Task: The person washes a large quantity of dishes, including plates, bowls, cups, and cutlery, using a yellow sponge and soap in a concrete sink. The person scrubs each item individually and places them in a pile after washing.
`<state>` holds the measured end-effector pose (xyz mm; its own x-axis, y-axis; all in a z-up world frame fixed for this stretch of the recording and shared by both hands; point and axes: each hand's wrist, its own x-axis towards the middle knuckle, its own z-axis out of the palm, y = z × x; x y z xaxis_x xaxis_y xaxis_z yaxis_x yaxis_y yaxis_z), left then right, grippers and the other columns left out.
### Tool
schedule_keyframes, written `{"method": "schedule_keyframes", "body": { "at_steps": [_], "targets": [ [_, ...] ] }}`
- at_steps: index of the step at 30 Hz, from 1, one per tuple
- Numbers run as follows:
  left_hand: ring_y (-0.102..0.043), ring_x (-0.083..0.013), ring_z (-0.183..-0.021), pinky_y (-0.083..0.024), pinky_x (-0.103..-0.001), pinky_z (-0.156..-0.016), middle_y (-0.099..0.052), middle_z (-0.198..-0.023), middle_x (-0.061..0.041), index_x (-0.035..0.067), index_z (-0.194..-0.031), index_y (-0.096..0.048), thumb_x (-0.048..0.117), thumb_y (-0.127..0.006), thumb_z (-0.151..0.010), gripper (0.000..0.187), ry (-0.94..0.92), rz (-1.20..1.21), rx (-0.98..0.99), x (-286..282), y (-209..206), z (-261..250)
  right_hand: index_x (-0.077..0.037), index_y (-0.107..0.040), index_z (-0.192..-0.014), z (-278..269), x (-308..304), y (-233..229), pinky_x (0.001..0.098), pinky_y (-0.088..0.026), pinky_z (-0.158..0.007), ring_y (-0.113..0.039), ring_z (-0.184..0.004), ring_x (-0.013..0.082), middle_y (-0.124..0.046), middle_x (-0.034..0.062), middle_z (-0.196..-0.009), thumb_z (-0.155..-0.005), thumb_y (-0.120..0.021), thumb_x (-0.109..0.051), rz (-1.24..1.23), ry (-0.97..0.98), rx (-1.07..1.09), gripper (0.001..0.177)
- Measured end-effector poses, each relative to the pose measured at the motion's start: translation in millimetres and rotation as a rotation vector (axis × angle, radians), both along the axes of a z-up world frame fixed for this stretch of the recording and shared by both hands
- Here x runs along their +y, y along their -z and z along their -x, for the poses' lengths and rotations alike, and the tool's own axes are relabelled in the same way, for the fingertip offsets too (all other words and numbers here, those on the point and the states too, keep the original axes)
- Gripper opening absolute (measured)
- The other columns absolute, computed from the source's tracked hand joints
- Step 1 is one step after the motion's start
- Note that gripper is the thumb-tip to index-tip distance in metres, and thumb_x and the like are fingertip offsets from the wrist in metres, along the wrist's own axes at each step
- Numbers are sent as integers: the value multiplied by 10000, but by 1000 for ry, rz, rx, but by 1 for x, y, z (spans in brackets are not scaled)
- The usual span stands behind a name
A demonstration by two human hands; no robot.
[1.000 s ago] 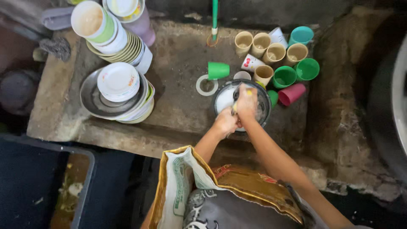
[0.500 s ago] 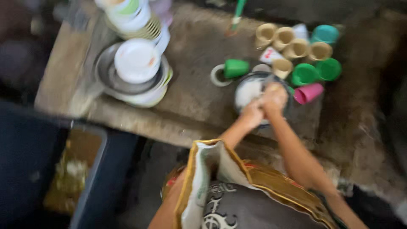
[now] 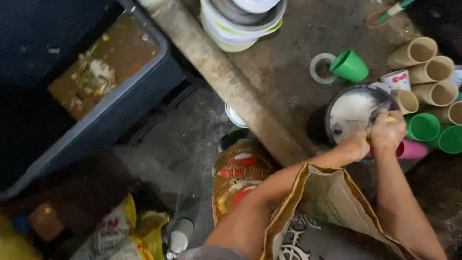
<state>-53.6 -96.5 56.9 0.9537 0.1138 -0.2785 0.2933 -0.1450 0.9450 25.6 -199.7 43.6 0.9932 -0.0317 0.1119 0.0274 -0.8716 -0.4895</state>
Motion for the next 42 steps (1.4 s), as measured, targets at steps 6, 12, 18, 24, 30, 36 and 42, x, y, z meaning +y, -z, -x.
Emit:
{"method": "schedule_keyframes", "body": {
  "at_steps": [6, 12, 18, 24, 30, 36, 42],
  "targets": [
    [-737, -421, -840, -552, -515, -777, -736, -840, -282, -58, -996, -676, 160, -596, -860, 269, -98, 216, 91, 13, 5, -11, 2, -708, -927, -47, 21, 0, 569, -549, -724, -688, -840, 509, -708, 303, -921, -1052, -671, -318, 384, -87, -54, 345],
    [-729, -403, -814, -560, -505, -743, -743, -818, -262, -64, -951, -673, 162, -619, -867, 247, -139, 174, 156, 3, 37, -22, 16, -705, -938, -56, 16, 17, 550, -552, -762, -691, -860, 481, -701, 292, -893, -1067, -674, -302, 263, -289, -52, 344],
    [-725, -410, -789, -564, -512, -699, -732, -826, -264, -72, -920, -690, 194, -602, -891, 282, -107, 261, 218, 0, 28, -24, 48, -661, -972, -60, 11, 7, 467, -548, -758, -700, -862, 279, -747, 182, -973, -1038, -768, -345, -296, 34, 87, 412],
    [-690, -478, -957, -535, -542, -822, -700, -977, -330, -73, -1029, -636, 201, -620, -853, 326, -57, 82, 79, 17, 14, -19, 29, -640, -1229, -31, 26, -1, 535, -532, -794, -668, -912, 448, -703, 309, -1049, -1039, -763, -388, -106, -42, -131, 474],
    [-639, -567, -1033, -498, -591, -909, -647, -1062, -399, -84, -1200, -527, 187, -543, -964, 359, -96, -50, 27, -8, 21, -15, 8, -706, -1040, -32, 15, -8, 556, -534, -818, -677, -942, 489, -701, 309, -1001, -1048, -679, -448, -27, 178, 33, 457],
    [-695, -419, -739, -548, -503, -625, -700, -865, -308, -80, -1108, -610, 125, -587, -862, 321, -53, 158, 85, 3, 16, -15, 63, -709, -1037, -53, 8, 17, 561, -526, -826, -665, -912, 516, -697, 324, -963, -1072, -741, -446, 72, -22, -188, 511],
    [-690, -248, -565, -559, -398, -510, -717, -704, -191, -88, -937, -657, 58, -600, -862, 174, -111, 454, 214, 30, 3, -11, 65, -693, -1017, -48, 20, 30, 538, -510, -802, -654, -880, 469, -713, 263, -976, -1099, -715, -419, -87, -91, -139, 492]
  ]
}}
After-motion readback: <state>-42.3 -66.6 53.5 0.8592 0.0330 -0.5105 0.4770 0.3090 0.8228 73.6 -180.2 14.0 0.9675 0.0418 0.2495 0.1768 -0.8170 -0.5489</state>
